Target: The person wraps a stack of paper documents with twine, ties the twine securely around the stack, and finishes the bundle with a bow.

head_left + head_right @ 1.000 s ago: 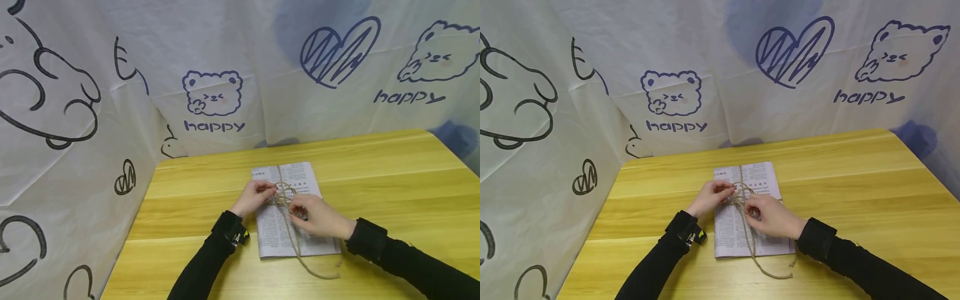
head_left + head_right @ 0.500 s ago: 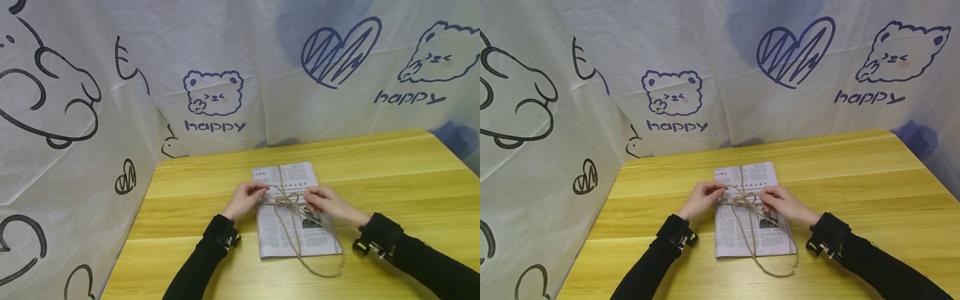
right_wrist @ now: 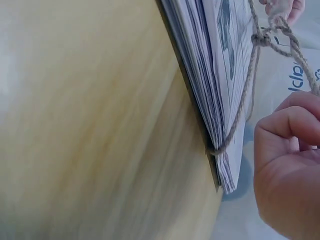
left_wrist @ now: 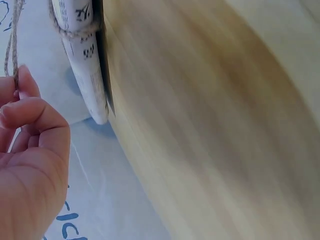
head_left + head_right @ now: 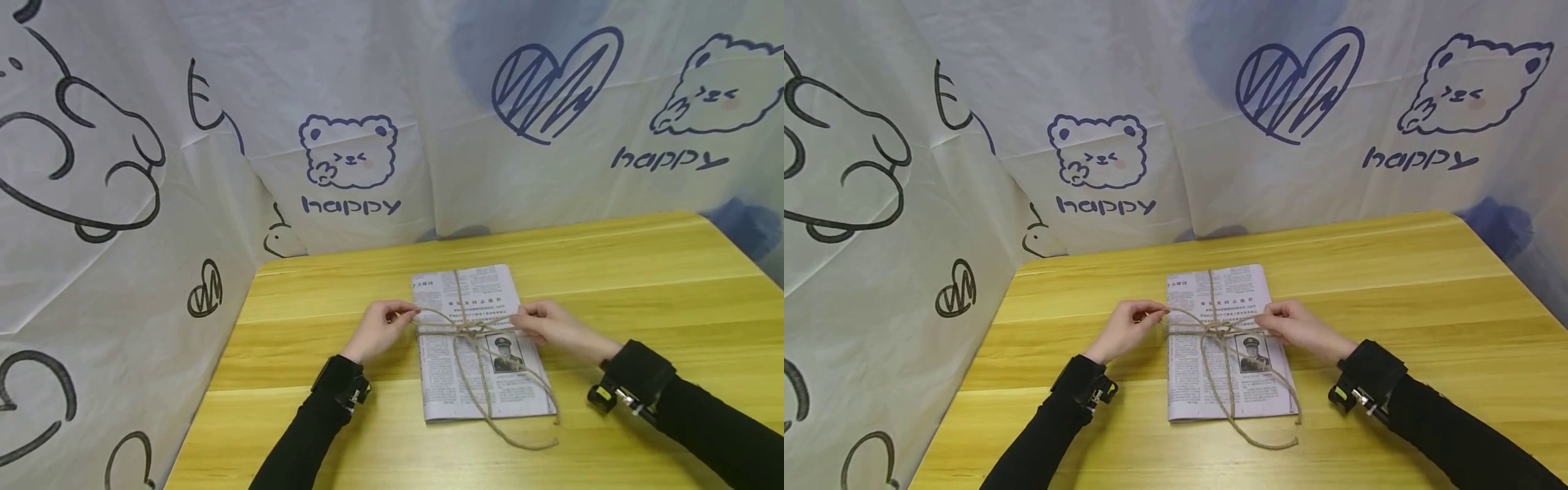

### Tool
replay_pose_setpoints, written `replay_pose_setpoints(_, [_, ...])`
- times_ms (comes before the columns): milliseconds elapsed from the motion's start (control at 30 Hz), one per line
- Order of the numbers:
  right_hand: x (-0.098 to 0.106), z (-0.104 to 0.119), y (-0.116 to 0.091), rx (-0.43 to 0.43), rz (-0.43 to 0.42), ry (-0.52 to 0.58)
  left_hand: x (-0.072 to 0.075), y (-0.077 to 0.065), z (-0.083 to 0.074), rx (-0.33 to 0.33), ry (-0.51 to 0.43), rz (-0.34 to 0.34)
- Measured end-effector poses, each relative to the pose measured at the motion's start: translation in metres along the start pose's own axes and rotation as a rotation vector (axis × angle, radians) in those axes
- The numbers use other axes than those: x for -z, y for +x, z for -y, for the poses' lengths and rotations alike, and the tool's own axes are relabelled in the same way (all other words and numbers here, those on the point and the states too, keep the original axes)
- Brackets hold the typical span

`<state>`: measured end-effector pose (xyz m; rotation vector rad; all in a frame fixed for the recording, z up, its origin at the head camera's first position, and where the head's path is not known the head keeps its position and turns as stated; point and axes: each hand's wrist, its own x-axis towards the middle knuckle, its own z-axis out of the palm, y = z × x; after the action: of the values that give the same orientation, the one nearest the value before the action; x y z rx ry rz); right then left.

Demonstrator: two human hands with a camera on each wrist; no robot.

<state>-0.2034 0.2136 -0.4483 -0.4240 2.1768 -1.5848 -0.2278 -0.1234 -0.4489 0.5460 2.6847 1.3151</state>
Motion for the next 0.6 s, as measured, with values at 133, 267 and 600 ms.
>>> replay_pose_setpoints(133, [0.004,0.000,-0.001,-0.069,-0.015,0.013,0.005,-0.002,0.000,-0.002,0.047,-0.006])
replay_pose_setpoints(267, [0.007,-0.003,0.000,-0.111,-0.029,-0.004,0.008,-0.005,0.002,-0.004,0.102,-0.011])
replay_pose_setpoints(600, [0.012,-0.009,0.002,-0.145,0.036,0.083,0.008,-0.012,0.007,0.002,0.181,-0.011])
